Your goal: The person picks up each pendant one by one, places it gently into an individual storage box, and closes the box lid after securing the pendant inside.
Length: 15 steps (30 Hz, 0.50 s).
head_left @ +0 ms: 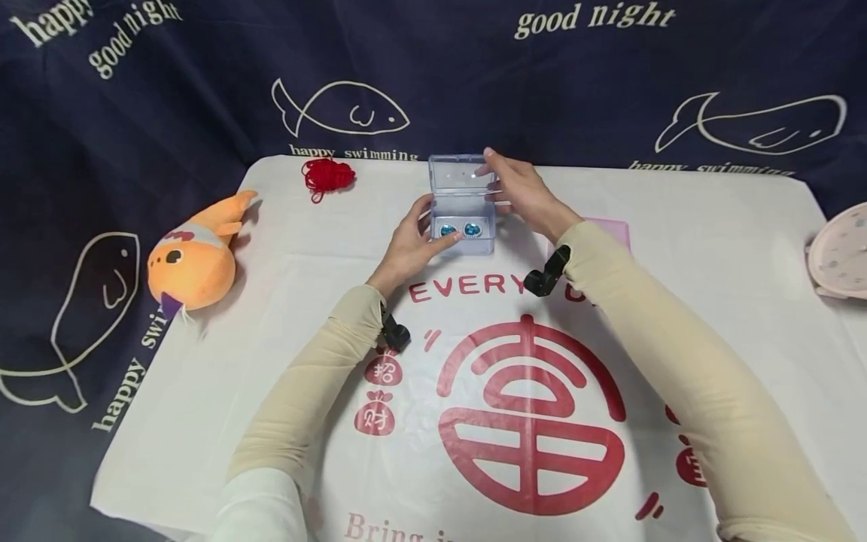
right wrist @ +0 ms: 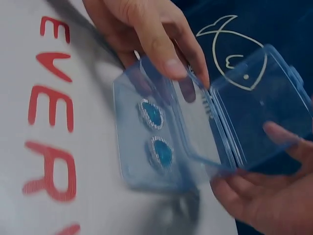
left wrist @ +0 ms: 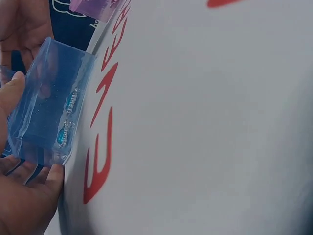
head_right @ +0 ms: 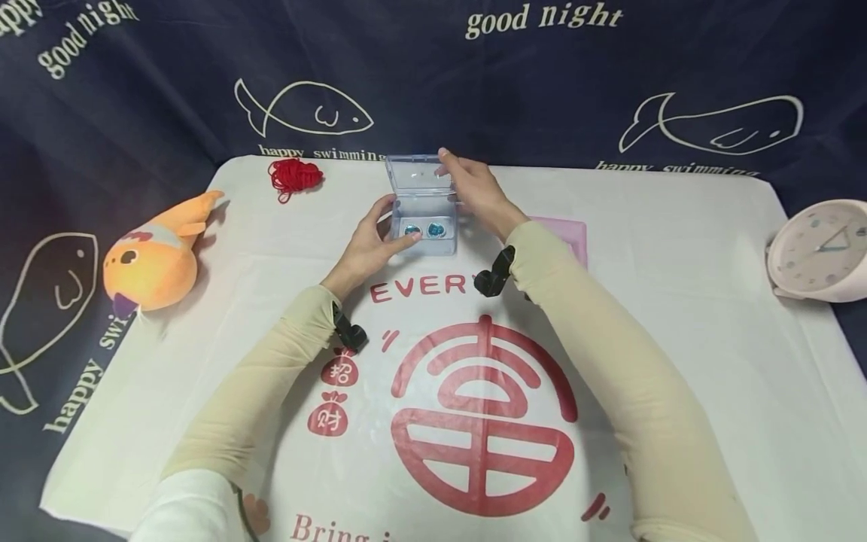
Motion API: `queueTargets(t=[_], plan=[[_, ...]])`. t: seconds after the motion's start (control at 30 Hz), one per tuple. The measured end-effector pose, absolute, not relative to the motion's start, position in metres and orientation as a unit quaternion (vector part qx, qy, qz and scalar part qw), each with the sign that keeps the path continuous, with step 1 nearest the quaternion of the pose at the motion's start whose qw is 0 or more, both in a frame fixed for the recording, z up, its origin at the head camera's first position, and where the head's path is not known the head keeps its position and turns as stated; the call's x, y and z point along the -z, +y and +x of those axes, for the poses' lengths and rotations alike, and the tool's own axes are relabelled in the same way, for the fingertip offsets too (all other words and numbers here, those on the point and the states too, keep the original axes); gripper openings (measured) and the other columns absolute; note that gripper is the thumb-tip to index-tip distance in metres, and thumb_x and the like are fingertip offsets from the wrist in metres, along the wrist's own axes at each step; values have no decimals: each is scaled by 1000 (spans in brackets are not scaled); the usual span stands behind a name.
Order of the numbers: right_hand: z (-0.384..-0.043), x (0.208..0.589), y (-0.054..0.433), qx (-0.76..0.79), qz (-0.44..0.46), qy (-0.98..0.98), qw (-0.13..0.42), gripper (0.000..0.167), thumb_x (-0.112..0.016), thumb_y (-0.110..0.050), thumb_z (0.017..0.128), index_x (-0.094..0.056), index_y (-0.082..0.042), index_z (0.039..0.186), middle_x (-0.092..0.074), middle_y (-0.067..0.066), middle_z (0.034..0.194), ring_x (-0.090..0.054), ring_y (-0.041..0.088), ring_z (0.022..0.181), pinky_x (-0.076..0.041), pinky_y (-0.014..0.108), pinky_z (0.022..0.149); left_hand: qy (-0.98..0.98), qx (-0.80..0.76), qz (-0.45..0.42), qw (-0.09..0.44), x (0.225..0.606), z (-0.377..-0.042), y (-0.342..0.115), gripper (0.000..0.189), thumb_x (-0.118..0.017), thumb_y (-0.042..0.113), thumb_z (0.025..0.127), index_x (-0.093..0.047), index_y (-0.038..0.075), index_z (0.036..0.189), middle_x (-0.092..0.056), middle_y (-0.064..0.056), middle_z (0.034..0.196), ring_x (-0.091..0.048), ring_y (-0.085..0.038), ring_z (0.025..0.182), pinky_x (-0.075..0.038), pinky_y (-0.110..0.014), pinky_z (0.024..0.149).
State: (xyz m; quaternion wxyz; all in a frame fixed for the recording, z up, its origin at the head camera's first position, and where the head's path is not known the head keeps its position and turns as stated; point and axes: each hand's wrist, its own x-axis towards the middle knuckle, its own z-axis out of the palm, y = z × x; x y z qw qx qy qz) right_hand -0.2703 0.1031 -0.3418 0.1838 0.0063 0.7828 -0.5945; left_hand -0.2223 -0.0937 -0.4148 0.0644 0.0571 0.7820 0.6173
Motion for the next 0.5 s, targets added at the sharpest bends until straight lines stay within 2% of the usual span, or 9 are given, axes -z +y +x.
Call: queueTargets(t=[0.17,0.27,0.37,0.5], plan=[[-270,344,119,581,-62,771,255,56,-47,-44,100,-43,-4,140,-40,15,148,-39,30,139,-38,46,112,790,-607,48,73,415,-224,-96,96,-78,21,82,-15,13,153,-32,-12,155,-33,-24,144,-32,-35,117],[-269,349,126,548,-100,786,268,50,-54,-35,99,-45,-6,139,-44,12,145,-42,28,136,-41,46,110,793,-603,44,77,415,-224,-97,98,-78,26,82,-12,14,154,-31,-11,156,-33,-22,144,-32,-34,117],[-265,353,130,486,-149,825,246,46,-63,-28,94,-51,-8,134,-49,11,141,-48,29,130,-42,47,109,789,-607,49,80,415,-224,-97,88,-70,31,88,-13,16,154,-32,-10,155,-34,-21,144,-31,-33,117],[-254,357,127,357,-231,889,170,54,-76,-23,84,-53,-8,130,-47,13,144,-49,34,131,-38,48,112,786,-611,49,77,415,-222,-96,77,-59,38,95,-15,16,154,-31,-8,155,-34,-21,144,-29,-34,118]])
